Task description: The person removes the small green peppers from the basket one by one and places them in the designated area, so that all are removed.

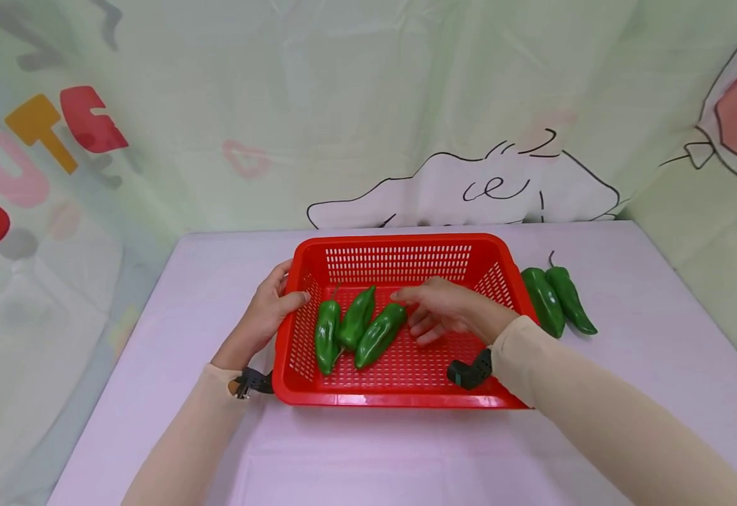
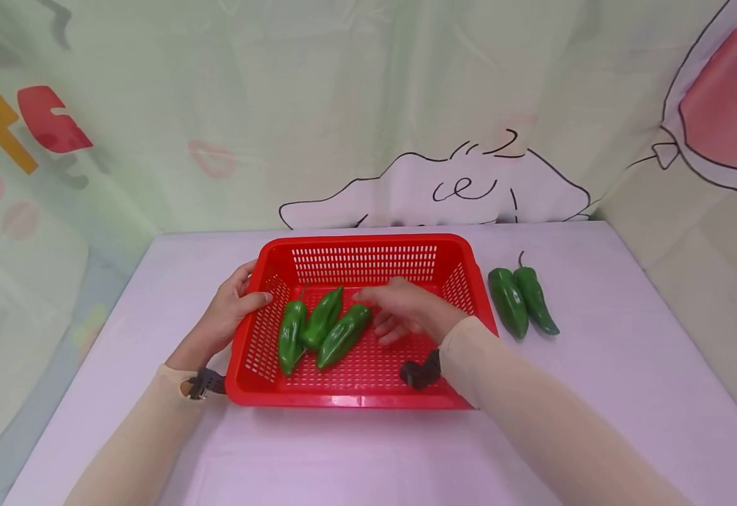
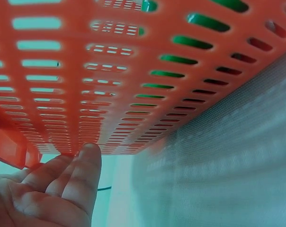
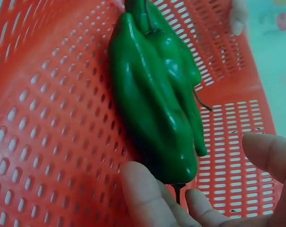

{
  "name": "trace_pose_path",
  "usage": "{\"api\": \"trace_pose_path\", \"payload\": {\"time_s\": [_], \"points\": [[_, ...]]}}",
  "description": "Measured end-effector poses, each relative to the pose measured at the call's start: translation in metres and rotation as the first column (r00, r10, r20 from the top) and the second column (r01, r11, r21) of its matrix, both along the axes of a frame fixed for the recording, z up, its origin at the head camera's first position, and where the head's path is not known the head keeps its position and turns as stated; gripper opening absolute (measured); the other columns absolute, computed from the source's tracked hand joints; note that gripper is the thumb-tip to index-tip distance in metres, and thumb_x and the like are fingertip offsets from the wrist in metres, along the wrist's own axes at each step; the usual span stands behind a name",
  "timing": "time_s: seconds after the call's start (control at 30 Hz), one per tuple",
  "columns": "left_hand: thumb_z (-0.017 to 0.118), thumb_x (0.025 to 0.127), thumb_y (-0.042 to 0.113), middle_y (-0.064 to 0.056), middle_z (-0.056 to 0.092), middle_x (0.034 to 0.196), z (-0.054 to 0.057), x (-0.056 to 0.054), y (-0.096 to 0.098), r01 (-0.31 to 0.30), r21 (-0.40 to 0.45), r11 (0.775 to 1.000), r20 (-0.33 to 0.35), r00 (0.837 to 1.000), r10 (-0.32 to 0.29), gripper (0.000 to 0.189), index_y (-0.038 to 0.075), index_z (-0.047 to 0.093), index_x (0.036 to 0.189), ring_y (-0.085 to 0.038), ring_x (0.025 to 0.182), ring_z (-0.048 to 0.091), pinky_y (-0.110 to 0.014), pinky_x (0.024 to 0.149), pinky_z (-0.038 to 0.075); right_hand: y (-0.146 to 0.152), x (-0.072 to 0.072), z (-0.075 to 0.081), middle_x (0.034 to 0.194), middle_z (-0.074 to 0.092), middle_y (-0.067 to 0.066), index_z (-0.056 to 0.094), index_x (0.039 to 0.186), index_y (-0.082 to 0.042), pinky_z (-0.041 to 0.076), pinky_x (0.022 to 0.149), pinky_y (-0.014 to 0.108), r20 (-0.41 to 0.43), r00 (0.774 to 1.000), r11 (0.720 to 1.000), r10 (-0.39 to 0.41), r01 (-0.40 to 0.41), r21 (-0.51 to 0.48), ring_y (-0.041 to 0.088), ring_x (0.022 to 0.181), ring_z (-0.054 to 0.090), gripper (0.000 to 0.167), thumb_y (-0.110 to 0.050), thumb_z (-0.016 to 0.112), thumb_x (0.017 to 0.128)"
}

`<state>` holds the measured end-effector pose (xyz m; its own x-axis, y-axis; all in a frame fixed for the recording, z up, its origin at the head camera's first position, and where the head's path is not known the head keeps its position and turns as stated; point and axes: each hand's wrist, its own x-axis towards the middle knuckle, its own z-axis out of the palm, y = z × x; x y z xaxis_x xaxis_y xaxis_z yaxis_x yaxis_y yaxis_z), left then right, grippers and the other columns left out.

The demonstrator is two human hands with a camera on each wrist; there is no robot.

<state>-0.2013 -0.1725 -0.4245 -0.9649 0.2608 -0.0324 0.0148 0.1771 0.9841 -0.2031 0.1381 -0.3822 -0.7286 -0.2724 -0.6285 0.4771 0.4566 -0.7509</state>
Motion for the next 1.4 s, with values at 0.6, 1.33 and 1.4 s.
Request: {"api": "trace_pose_path", "payload": {"time_s": [0.6, 1.33, 1.4], "points": [[0.057, 0.098, 0.007, -0.023, 0.053, 0.148, 0.002, 0.001, 0.001, -0.004, -0.007, 1.000, 0.000, 1.000, 0.004, 0.069, 0.009, 0.029, 0.161, -0.046, 0.119, 0.066, -0.048, 0.081, 0.064, -0.024, -0.011, -0.009, 0.101, 0.068, 0.016, 0.067, 0.111, 0.001, 0.066, 0.068, 0.036, -0.042, 0.999, 0.999, 0.030, -0.029, 0.034, 0.022, 0.077, 0.067, 0.032, -0.027, 0.070, 0.097], [0.058, 0.098, 0.007, -0.023, 0.054, 0.148, 0.002, 0.002, 0.001, -0.002, -0.008, 1.000, -0.011, 1.000, 0.002, 0.070, 0.009, 0.029, 0.161, -0.046, 0.119, 0.066, -0.049, 0.083, 0.063, -0.051, -0.012, -0.015, 0.084, 0.070, 0.011, 0.063, 0.095, -0.003, 0.066, 0.071, 0.039, -0.080, 0.995, 0.989, 0.060, -0.049, 0.138, 0.021, 0.070, 0.069, 0.025, -0.021, 0.079, 0.087], [0.058, 0.098, 0.007, -0.023, 0.054, 0.148, 0.001, 0.001, 0.001, -0.003, -0.009, 1.000, -0.010, 1.000, 0.003, 0.070, 0.009, 0.029, 0.161, -0.046, 0.119, 0.066, -0.049, 0.083, 0.063, -0.052, -0.011, -0.016, 0.084, 0.072, 0.012, 0.063, 0.096, -0.003, 0.066, 0.071, 0.040, -0.087, 0.994, 0.987, 0.065, -0.051, 0.150, 0.021, 0.070, 0.070, 0.026, -0.021, 0.079, 0.086]]}}
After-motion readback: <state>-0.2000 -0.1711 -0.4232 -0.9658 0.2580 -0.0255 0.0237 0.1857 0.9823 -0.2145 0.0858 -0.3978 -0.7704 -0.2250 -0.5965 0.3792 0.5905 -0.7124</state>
